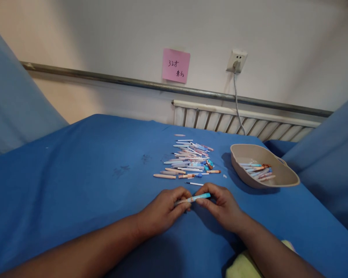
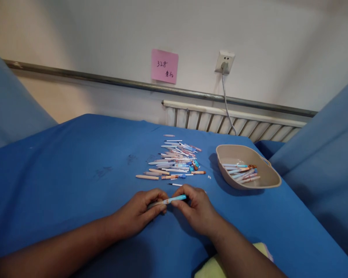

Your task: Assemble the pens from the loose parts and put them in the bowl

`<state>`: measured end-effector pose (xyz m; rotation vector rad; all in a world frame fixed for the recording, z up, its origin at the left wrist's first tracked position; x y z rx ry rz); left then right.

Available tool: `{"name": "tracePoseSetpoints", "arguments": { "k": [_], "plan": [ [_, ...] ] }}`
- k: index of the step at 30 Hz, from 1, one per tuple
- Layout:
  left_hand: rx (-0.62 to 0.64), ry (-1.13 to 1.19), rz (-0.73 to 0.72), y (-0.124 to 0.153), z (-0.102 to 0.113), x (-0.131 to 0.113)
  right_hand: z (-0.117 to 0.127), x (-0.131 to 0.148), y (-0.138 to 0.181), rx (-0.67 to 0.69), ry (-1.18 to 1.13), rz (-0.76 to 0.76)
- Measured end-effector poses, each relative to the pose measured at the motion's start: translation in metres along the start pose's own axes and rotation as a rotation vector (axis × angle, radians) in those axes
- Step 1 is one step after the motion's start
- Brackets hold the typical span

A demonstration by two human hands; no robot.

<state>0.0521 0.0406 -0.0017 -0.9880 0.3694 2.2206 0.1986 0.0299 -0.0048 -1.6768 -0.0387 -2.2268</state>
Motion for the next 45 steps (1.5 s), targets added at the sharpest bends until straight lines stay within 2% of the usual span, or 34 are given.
{"name": "tracePoseSetpoints", "arguments": {
  "k": [6,12,16,21,26,30,33,35,40,45],
  "plan": [
    [0.001,-0.162,-0.019,0.003,-0.002,-0.003,-0.001,0.003,0.0,0.033,0.23,0.056],
    [0.016,-0.144,-0.013,0.004,-0.004,-0.005,-0.008,0.011,0.004,0.087,0.172,0.13],
    [0.004,-0.157,-0.056,0.005,-0.005,-0.013,-0.011,0.012,0.005,0.104,0.223,0.171],
    [0.025,-0.209,-0.064,0.008,-0.008,-0.019,-0.015,0.006,0.005,0.145,0.298,0.103],
    [0.009,-0.15,-0.073,0.007,-0.007,-0.018,-0.011,0.011,0.008,0.093,0.212,0.101],
    [-0.031,-0.141,-0.061,0.007,-0.007,-0.012,-0.013,0.01,0.008,0.137,0.279,0.13],
    [-0.045,-0.158,-0.054,0.007,-0.009,-0.008,-0.017,0.002,0.007,0.19,0.363,0.07],
    [-0.035,-0.162,-0.054,0.007,-0.009,-0.007,-0.018,-0.001,0.007,0.209,0.334,0.041],
    [-0.051,-0.153,-0.051,0.006,-0.004,-0.005,-0.01,0.004,0.005,0.105,0.222,0.067],
    [-0.066,-0.167,-0.049,0.006,-0.002,-0.006,-0.011,0.004,0.005,0.153,0.294,0.064]
  ]
}}
Point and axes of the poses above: each hand's wrist, its own y-axis away from the middle knuckle, its own z-axis out of the back of the hand, x = y × z, the point moved 6 cm from there along -y, towards the middle knuckle, and after that the axes turned 9 degrees about -y, right-handed, at the moved point
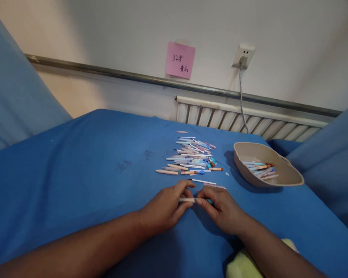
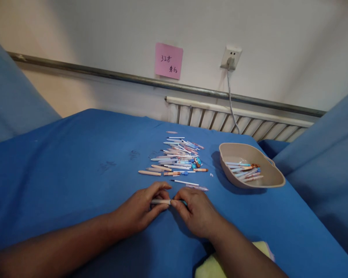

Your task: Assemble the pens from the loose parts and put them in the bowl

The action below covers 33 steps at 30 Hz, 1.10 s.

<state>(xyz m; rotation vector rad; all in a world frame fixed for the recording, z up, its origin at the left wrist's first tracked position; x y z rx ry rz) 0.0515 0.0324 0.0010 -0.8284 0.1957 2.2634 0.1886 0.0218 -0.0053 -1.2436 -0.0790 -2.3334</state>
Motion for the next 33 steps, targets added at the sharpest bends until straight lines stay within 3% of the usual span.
{"name": "tracePoseSetpoints", "arguments": {
  "k": [4,10,15,18,24,33],
  "plan": [
    [0.001,-0.017,-0.012,0.0,-0.001,0.0,-0.004,-0.004,0.0,0.035,-0.022,-0.05],
    [-0.037,0.003,0.007,-0.001,0.002,0.004,0.004,-0.006,0.0,-0.075,-0.058,-0.014],
    [-0.044,-0.042,-0.031,0.0,0.003,0.001,0.0,-0.004,0.0,-0.004,0.01,-0.024],
    [-0.059,-0.074,-0.054,0.0,0.004,-0.001,-0.003,-0.005,-0.001,0.021,-0.08,-0.06],
    [-0.066,-0.008,-0.011,-0.002,0.005,0.005,0.003,-0.004,-0.001,-0.11,-0.129,-0.041],
    [-0.092,-0.066,-0.055,0.002,0.006,-0.005,0.002,-0.003,-0.002,-0.041,-0.102,-0.044]
  ]
}}
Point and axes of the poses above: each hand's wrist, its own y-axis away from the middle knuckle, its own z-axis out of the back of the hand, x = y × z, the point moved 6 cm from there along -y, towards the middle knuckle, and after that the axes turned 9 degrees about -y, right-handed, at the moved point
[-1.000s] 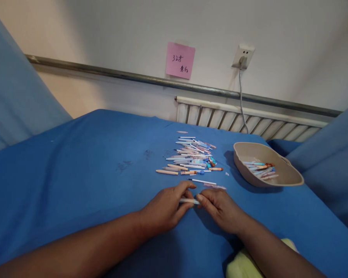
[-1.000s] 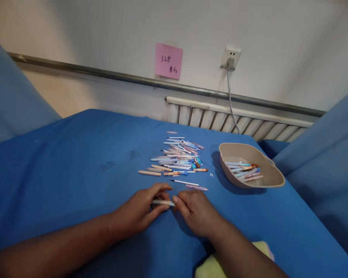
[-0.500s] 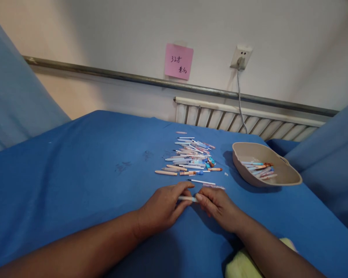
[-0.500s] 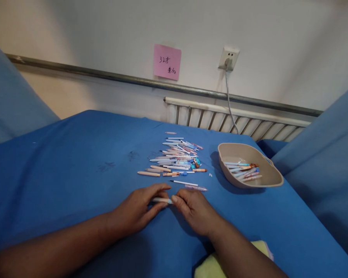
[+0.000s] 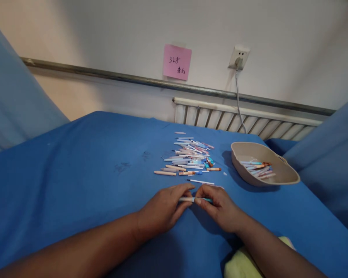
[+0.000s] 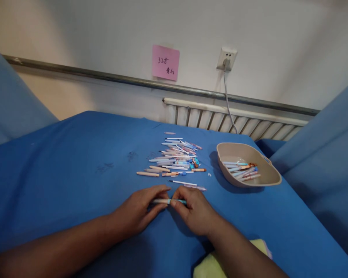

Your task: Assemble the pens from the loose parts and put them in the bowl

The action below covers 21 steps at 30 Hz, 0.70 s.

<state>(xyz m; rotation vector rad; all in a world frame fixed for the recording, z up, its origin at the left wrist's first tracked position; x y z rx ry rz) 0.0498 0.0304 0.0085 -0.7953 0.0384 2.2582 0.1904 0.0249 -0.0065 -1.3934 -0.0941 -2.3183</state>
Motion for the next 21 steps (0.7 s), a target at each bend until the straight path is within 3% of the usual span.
{"name": "tracePoseSetpoints", "arguments": {
  "k": [4,8,17,21],
  "plan": [
    [-0.041,0.005,0.075,-0.006,0.009,0.006,0.005,0.001,0.001,-0.066,0.033,0.016],
    [0.01,-0.001,0.17,-0.012,0.01,0.019,0.009,0.003,0.002,-0.099,0.102,0.041],
    [0.035,0.242,0.233,-0.011,0.006,0.021,0.008,0.0,0.0,-0.052,0.061,0.022],
    [-0.026,0.369,0.264,-0.012,0.007,0.024,0.009,-0.003,0.0,-0.068,0.01,0.006]
  ]
}}
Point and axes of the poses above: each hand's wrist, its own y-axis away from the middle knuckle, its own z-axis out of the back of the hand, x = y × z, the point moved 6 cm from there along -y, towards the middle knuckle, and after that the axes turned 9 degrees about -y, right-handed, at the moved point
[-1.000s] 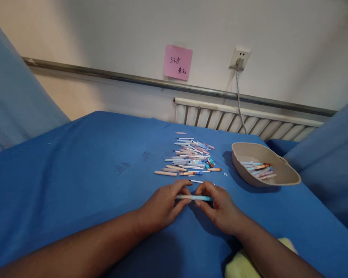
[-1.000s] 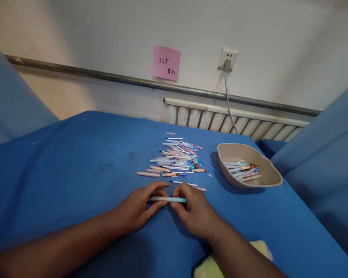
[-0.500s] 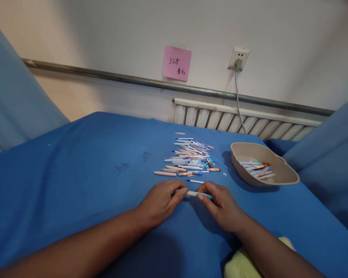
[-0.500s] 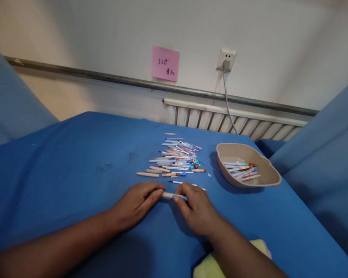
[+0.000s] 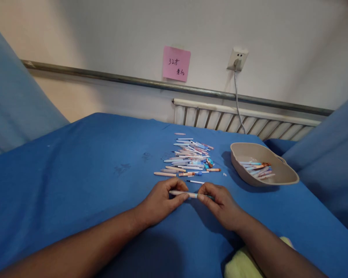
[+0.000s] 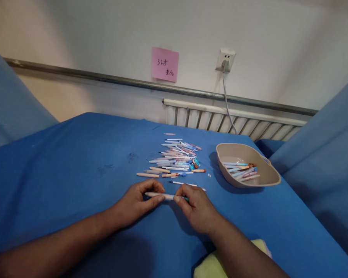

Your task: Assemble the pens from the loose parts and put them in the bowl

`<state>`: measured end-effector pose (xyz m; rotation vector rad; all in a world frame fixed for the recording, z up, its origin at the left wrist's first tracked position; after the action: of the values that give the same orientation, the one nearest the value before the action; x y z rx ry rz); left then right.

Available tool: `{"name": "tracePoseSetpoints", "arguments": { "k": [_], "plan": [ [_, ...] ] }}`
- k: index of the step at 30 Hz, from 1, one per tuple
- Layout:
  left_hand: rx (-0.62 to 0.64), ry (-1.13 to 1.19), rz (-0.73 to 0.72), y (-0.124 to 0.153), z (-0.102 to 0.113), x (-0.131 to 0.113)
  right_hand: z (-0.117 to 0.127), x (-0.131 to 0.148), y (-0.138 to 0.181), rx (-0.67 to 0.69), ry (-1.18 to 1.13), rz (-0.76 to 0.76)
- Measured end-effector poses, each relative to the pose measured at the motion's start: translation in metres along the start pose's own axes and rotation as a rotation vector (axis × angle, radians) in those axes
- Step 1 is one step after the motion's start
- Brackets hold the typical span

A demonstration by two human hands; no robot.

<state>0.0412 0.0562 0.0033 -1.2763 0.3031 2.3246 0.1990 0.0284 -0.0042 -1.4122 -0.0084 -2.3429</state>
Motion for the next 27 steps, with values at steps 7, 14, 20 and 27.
{"name": "tracePoseSetpoints", "arguments": {
  "k": [7,14,20,27],
  "plan": [
    [0.027,0.179,0.076,-0.005,-0.004,0.011,0.007,-0.003,-0.001,-0.071,-0.007,-0.003],
    [-0.007,0.179,0.026,-0.005,0.0,0.011,0.007,-0.004,-0.002,-0.117,-0.066,-0.01],
    [0.062,0.147,0.064,-0.006,-0.006,0.013,0.009,-0.003,-0.003,-0.235,-0.252,-0.038],
    [0.109,-0.081,0.002,-0.004,-0.009,0.011,0.007,0.006,-0.002,-0.226,-0.34,0.013]
  ]
}}
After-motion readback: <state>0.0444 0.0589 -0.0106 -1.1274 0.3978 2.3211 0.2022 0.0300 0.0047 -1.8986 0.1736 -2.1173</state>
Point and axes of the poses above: each hand's wrist, its own y-axis away from the middle knuckle, its own z-axis out of the back of the hand, x = y × z, the point moved 6 cm from there along -y, towards the middle knuckle, and after that the axes turned 9 degrees about -y, right-handed, at the moved point
